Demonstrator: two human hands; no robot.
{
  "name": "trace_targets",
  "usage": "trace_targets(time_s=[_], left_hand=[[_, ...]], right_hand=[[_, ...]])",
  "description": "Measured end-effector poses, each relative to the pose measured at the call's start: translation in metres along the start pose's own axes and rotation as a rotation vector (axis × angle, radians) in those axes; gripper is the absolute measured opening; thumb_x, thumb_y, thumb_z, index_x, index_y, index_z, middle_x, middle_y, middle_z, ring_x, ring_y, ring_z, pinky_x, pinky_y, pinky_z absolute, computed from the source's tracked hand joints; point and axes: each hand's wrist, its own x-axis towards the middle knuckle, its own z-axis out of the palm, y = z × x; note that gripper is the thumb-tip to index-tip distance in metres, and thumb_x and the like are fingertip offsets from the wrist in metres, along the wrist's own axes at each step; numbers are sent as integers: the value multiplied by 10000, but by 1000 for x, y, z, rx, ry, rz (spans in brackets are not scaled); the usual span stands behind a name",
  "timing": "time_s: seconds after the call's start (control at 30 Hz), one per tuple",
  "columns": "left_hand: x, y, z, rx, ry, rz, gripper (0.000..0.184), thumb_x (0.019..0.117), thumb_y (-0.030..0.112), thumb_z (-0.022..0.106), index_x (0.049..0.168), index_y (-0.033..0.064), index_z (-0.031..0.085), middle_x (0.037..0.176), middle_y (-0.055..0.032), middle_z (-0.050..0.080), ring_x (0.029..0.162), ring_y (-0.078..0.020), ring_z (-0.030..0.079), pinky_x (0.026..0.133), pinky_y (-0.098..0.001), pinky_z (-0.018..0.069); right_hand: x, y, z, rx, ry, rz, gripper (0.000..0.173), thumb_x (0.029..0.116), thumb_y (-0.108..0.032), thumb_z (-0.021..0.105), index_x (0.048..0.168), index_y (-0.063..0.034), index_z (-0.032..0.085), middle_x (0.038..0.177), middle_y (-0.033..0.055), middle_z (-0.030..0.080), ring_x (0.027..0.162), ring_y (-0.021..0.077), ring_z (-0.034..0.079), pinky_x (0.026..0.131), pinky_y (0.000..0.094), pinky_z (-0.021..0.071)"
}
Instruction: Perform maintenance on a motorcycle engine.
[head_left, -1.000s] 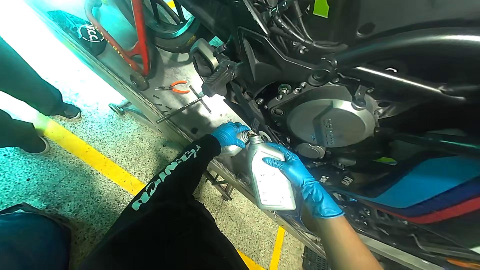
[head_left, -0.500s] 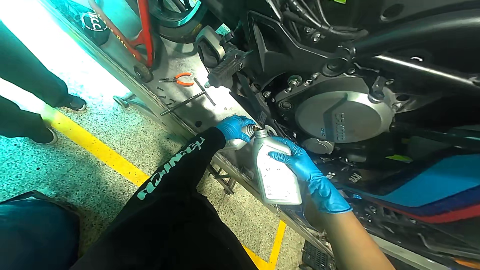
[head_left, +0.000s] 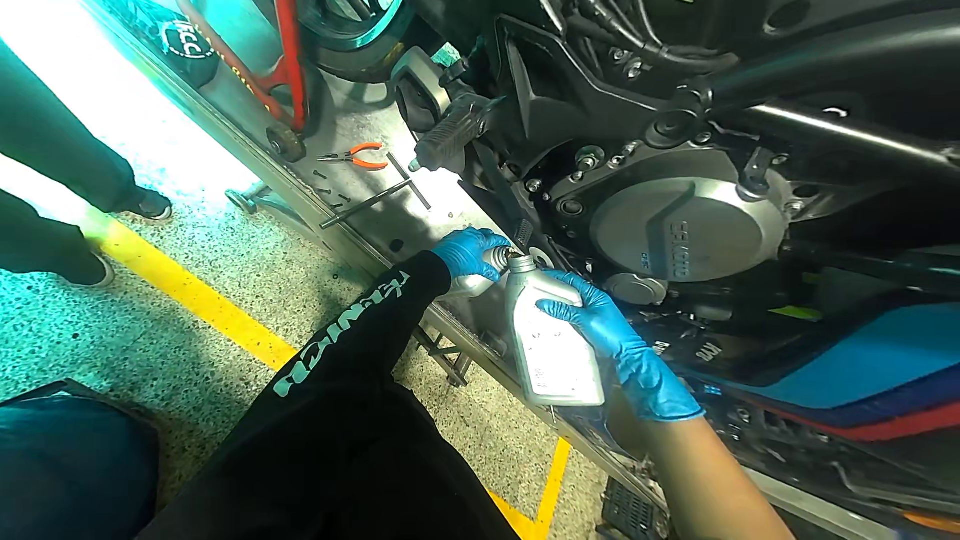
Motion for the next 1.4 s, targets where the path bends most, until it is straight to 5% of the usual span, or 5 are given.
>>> trace_targets(time_s=[1.4], left_hand=[[-2, 0, -1, 6, -7, -3, 656, 864, 325, 822, 1448, 146, 583, 1480, -145, 555, 1363, -338, 521, 1135, -545, 396]], right_hand=[[1, -2, -3, -22, -18, 6, 519, 883, -63, 784, 1367, -153, 620, 1235, 69, 700, 1049, 163, 694, 907, 372, 585]])
